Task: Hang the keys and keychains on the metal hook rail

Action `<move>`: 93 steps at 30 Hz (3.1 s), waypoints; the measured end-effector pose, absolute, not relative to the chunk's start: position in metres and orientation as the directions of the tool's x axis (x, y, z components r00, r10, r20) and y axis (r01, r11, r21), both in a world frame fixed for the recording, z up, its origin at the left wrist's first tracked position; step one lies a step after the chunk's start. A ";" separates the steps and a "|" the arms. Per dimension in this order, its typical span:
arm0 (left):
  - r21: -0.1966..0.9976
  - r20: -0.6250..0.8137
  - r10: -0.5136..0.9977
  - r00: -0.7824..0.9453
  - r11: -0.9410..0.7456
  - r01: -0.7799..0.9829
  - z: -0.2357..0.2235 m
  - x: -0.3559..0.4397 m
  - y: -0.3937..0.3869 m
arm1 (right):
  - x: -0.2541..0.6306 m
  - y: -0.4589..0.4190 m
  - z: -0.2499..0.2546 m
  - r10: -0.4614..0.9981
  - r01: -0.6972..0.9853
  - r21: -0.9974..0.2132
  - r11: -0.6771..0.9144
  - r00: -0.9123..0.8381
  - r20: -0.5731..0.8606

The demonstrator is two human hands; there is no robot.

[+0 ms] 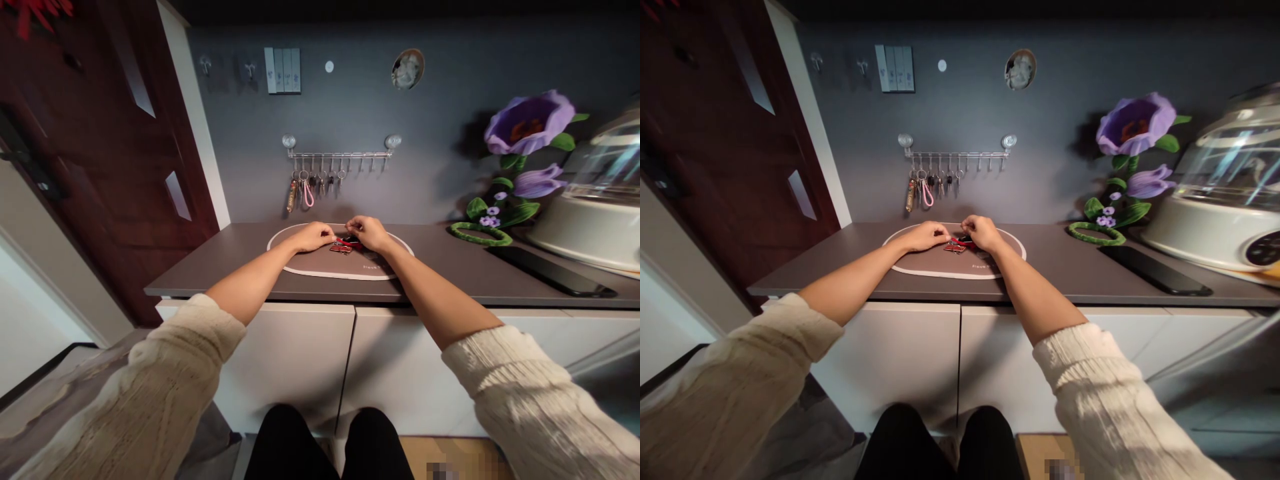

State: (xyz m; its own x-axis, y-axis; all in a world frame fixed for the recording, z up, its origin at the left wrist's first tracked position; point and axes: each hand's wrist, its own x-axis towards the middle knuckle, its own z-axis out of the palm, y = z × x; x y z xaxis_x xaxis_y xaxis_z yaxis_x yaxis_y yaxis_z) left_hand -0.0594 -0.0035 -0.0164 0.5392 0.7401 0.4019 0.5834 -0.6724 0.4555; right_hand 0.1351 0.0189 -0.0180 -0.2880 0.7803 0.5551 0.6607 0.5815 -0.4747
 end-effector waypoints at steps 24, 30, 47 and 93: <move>0.906 0.398 0.884 0.245 -0.420 0.044 -0.017 -0.060 0.015 | 0.126 0.010 -0.011 0.783 0.664 -0.447 0.599 -0.371 0.499; 0.928 0.373 0.901 0.222 -0.363 -0.086 -0.015 -0.061 0.014 | 0.125 0.010 -0.012 0.764 0.585 -0.494 0.643 -0.442 0.470; 0.909 0.375 0.900 0.220 -0.312 -0.276 -0.011 -0.058 0.008 | 0.120 0.007 -0.014 0.765 0.509 -0.578 0.638 -0.504 0.400; 0.931 0.364 0.883 0.296 -0.330 -0.159 -0.016 -0.039 -0.001 | 0.117 0.007 0.040 0.834 0.043 -0.842 0.538 -0.171 0.524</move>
State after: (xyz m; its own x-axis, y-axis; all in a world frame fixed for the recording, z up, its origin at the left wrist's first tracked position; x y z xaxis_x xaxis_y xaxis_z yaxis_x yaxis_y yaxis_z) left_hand -0.0392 -0.0011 -0.0159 0.2964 0.8831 0.3637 -0.1587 -0.3300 0.9305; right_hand 0.1171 0.0067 0.0404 -0.1712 0.8345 0.5238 0.0434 0.5375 -0.8421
